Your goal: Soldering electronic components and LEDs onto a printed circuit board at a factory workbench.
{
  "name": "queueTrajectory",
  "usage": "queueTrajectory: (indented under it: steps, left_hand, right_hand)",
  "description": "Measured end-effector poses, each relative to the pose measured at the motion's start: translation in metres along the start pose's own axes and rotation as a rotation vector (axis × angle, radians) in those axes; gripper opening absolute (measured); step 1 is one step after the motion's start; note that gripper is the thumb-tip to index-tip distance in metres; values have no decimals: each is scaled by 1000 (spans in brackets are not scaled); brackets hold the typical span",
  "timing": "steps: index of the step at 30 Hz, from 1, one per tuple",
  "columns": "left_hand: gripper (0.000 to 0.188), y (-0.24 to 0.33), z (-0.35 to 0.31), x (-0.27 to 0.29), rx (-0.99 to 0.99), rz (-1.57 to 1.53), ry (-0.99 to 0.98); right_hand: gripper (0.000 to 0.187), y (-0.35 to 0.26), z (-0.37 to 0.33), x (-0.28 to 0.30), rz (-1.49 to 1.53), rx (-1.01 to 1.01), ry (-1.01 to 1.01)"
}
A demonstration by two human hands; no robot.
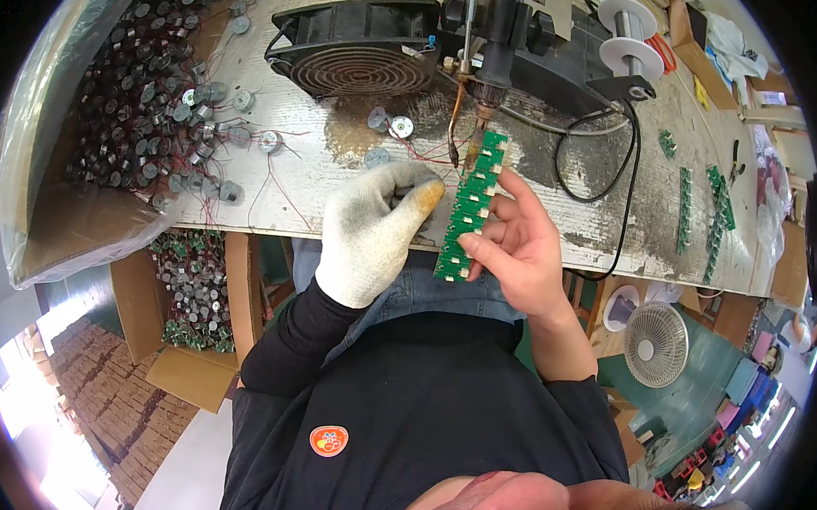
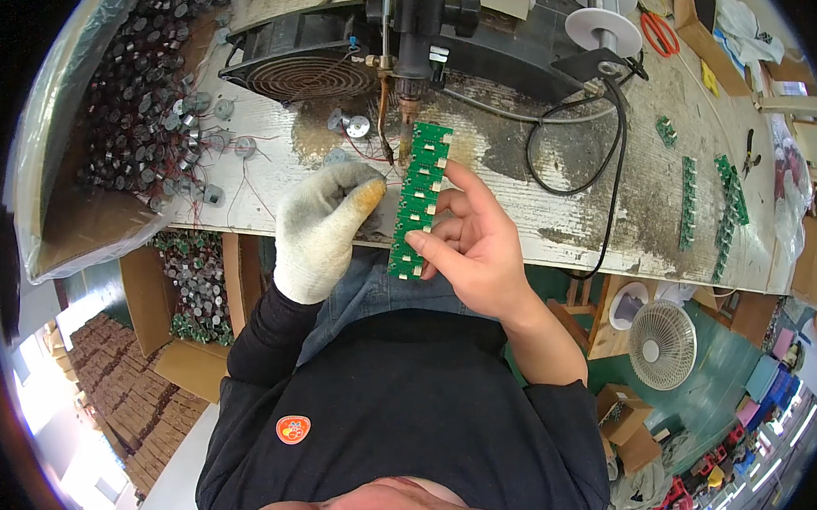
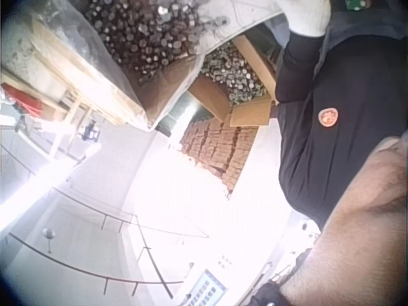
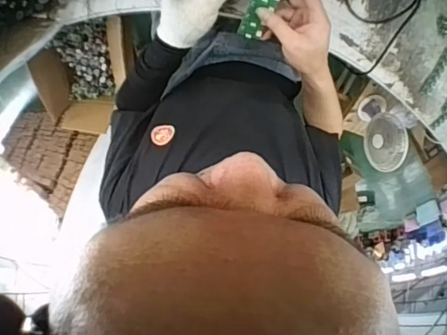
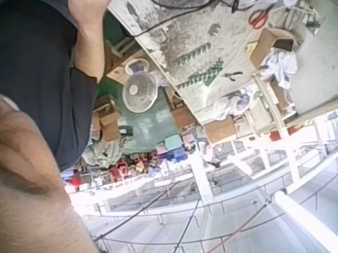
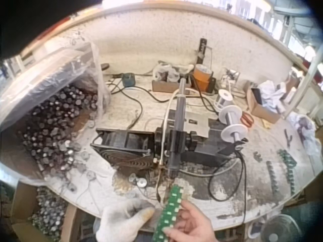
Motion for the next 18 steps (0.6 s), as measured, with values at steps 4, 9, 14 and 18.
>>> queueTrajectory:
  steps: [4,9,14,18]
  left_hand:
    - [22,0,4,1,-52,97,-38]
    - [21,9,2,-1,96,-95,-97]
    - [21,10,4,0,241,-239,-129]
    - [20,3,6,2,161,-183,-109]
  right_hand:
    - [70,0,-2,-1,10,-7,9]
    - [70,4,-3,0,21,22,-13]
    - [71,4,-2,-1,18,54,-20]
    - [71,4,-1,-1,32,55,-23]
Point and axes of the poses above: each hand's wrist, its own z-axis towards the middle knuckle, its own x-axis out of the back of the hand, y = z × x, the point moved 1 cm from there along z, towards the middle knuckle, and after that the axes turned 7 degrees about x, right-handed, at the moved point
